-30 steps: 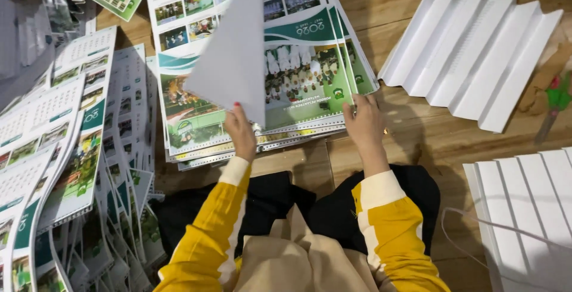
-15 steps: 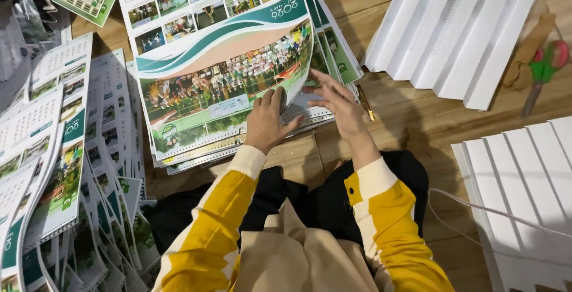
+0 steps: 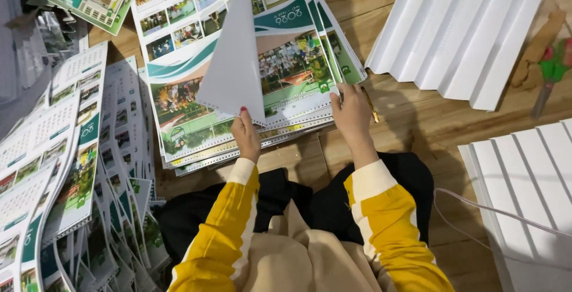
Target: Inspecting and aligning the pages of spiral-bound calendars to ensure they are correctly ordered and seated on the binding.
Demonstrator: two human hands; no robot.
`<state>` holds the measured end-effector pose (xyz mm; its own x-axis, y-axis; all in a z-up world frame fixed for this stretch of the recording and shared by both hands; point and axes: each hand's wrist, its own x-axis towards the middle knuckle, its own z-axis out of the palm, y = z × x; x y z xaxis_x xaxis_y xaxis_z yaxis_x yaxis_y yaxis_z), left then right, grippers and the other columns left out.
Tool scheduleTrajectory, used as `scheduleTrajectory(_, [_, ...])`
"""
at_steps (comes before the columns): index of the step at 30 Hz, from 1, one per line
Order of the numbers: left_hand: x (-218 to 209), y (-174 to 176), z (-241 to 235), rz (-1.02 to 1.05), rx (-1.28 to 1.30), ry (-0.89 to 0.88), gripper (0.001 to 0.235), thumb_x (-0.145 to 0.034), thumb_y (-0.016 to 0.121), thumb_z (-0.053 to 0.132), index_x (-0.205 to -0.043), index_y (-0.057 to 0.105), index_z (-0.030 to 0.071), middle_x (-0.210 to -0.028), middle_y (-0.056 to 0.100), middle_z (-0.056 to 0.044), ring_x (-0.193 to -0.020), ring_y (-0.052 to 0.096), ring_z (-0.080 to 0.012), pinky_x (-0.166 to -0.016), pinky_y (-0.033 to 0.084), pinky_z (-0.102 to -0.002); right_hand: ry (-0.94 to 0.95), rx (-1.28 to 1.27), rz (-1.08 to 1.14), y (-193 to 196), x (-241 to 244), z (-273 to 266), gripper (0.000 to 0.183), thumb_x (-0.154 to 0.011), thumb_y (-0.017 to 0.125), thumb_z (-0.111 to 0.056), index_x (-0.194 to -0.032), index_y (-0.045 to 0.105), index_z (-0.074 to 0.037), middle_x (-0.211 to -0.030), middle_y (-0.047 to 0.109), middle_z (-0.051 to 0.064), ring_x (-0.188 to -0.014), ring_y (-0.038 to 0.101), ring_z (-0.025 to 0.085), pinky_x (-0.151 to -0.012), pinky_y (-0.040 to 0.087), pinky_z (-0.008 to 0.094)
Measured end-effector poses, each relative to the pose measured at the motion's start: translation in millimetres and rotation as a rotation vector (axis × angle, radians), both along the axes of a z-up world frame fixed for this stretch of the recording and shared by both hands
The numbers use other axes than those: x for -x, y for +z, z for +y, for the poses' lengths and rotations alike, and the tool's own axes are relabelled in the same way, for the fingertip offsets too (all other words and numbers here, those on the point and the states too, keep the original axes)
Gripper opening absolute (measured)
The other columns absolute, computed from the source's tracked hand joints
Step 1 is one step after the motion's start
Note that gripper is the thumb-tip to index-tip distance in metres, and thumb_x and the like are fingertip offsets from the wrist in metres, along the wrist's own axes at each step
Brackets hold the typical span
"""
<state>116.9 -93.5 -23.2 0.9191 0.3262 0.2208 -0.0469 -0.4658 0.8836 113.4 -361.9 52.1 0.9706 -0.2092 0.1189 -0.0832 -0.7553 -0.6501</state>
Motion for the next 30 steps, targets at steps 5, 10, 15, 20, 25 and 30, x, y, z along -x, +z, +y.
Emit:
scheduleTrajectory(5, [7,87,-53,0.042,-0.263,-0.161,0.033,-0.096,0.036,0.021,-0.082,0.058,0.001,-0.068,0.059,-0.019,-0.066,0.06,-0.0316,-0.058,0.048,-0.039,-0.046,-0.385,-0.023,45,8,5,0.026,-0.085,0.058,-0.023,-0.105,0.056,-0.007,-0.093,0.061,0.015,-0.081,0.062,0.032,-0.066,0.049,0.041])
scheduleTrajectory(10, [9,109,-85,0.097,-1.044,-0.406,0.044,-0.076,0.064,0.017,-0.118,0.05,0.013,-0.107,0.053,-0.012,-0.099,0.057,-0.0318,-0.072,0.056,-0.04,0.01,-0.483,0.15,52,10,6,0.042,-0.084,0.047,-0.004,-0.126,0.042,-0.007,-0.104,0.056,0.026,-0.077,0.064,0.026,-0.069,0.052,0.044])
scheduleTrajectory(15, [7,87,-80,-0.021,-1.177,-0.35,0.049,-0.073,0.065,0.025,-0.117,0.049,0.012,-0.106,0.05,-0.011,-0.096,0.056,-0.0279,-0.061,0.058,-0.033,0.009,-0.441,0.13,48,8,5,0.038,-0.085,0.047,-0.003,-0.123,0.046,-0.006,-0.092,0.059,0.022,-0.075,0.064,0.029,-0.062,0.052,0.04])
scheduleTrajectory(20, [1,92,-76,0.036,-1.169,-0.404,0.049,-0.074,0.066,0.027,-0.119,0.049,0.013,-0.107,0.051,-0.011,-0.096,0.056,-0.0271,-0.061,0.058,-0.032,-0.009,-0.495,0.157,51,9,9,0.038,-0.085,0.046,-0.003,-0.123,0.047,-0.004,-0.099,0.057,0.022,-0.076,0.064,0.025,-0.059,0.054,0.034])
scheduleTrajectory(25, [-10,99,-63,0.183,-1.008,-0.561,0.049,-0.073,0.071,0.029,-0.116,0.055,0.012,-0.107,0.053,-0.011,-0.099,0.056,-0.0299,-0.066,0.058,-0.036,-0.106,-0.877,0.201,31,3,8,0.032,-0.087,0.042,-0.006,-0.117,0.051,-0.002,-0.098,0.055,0.015,-0.073,0.062,0.015,-0.054,0.054,0.019])
scheduleTrajectory(30, [-16,120,-58,0.233,-0.912,-0.592,0.052,-0.067,0.076,0.033,-0.112,0.059,0.013,-0.105,0.056,-0.01,-0.097,0.058,-0.0297,-0.069,0.057,-0.037,-0.126,-1.259,0.239,-18,-12,-9,0.039,-0.087,0.049,-0.023,-0.117,0.049,0.001,-0.099,0.055,0.016,-0.073,0.065,0.026,-0.05,0.057,0.031])
